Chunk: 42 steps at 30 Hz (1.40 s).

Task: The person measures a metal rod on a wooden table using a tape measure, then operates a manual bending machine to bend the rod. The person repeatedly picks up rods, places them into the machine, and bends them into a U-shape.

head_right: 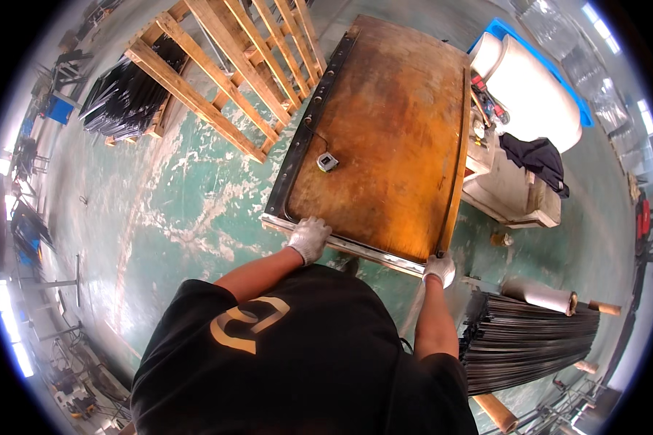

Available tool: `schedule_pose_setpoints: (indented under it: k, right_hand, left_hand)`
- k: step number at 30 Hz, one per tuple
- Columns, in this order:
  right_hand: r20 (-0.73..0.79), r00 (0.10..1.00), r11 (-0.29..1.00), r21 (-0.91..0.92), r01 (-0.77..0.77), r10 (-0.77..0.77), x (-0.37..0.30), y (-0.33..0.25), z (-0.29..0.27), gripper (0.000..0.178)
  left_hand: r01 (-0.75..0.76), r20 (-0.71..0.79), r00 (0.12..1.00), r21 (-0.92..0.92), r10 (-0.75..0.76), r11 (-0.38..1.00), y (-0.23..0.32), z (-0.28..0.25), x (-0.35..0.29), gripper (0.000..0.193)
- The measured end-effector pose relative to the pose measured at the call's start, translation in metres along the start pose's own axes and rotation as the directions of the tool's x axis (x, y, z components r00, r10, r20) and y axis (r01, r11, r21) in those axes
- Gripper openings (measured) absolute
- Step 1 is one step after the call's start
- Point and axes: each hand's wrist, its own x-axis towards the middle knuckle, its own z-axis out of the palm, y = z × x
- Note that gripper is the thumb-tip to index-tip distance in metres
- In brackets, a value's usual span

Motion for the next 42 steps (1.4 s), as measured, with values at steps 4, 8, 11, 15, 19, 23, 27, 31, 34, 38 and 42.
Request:
schedule_pose_setpoints:
  k: [4, 8, 11, 15, 19, 23, 27, 31, 34, 38, 42]
  right_hand:
    - [-0.005, 1.0, 1.0, -0.028, 0.011, -0.011, 0.002, 0.006, 0.002, 0.04]
    - [0.007, 1.0, 1.0, -0.019, -0.002, 0.002, 0.001, 0.003, 0.001, 0.04]
    - [0.006, 1.0, 1.0, -0.015, 0.009, -0.009, 0.007, 0.01, 0.005, 0.039]
    - [0.005, 1.0, 1.0, -0.013, 0.017, -0.017, 0.007, 0.01, 0.006, 0.039]
    - [0.006, 1.0, 1.0, -0.012, 0.023, -0.023, 0.007, 0.01, 0.006, 0.038]
    - [0.012, 1.0, 0.999, -0.046, 0.008, -0.007, 0.004, 0.003, 0.002, 0.038]
    - [0.006, 1.0, 0.999, -0.038, 0.009, -0.009, 0.006, 0.008, 0.003, 0.038]
    - [0.009, 1.0, 0.999, -0.04, 0.022, -0.022, 0.005, 0.007, 0.002, 0.038]
    - [0.014, 1.0, 0.999, -0.044, 0.014, -0.013, 0.003, 0.001, -0.001, 0.038]
    - [-0.017, 1.0, 1.0, 0.001, 0.021, -0.02, 0.006, 0.008, 0.004, 0.035]
    - [-0.002, 1.0, 1.0, -0.023, 0.009, -0.009, 0.012, 0.013, 0.007, 0.039]
  left_hand:
    - [-0.005, 0.027, 1.0, 0.035, 0.004, 0.999, 0.001, 0.002, 0.004, 0.02]
    - [-0.02, 0.028, 0.999, 0.027, 0.019, 0.999, 0.0, -0.003, 0.0, 0.021]
    - [-0.016, 0.041, 0.999, 0.019, 0.015, 1.0, 0.001, -0.009, 0.001, 0.022]
    - [-0.018, 0.032, 0.999, 0.011, 0.017, 1.0, 0.001, -0.009, -0.002, 0.022]
    - [-0.02, 0.02, 1.0, 0.013, 0.02, 1.0, 0.0, -0.006, -0.003, 0.022]
    - [-0.014, 0.013, 1.0, 0.026, 0.014, 1.0, -0.001, -0.004, -0.002, 0.021]
    - [-0.017, 0.033, 0.999, 0.011, 0.017, 1.0, 0.0, -0.005, -0.001, 0.02]
    - [-0.028, 0.029, 0.999, 0.005, 0.028, 1.0, -0.001, -0.006, -0.001, 0.02]
    - [-0.03, 0.044, 0.999, -0.001, 0.03, 1.0, -0.001, -0.009, -0.003, 0.022]
    - [-0.037, 0.092, 0.995, 0.014, 0.035, 0.999, 0.002, -0.018, -0.001, 0.025]
    - [-0.031, 0.091, 0.995, 0.003, 0.031, 1.0, 0.0, -0.011, 0.001, 0.027]
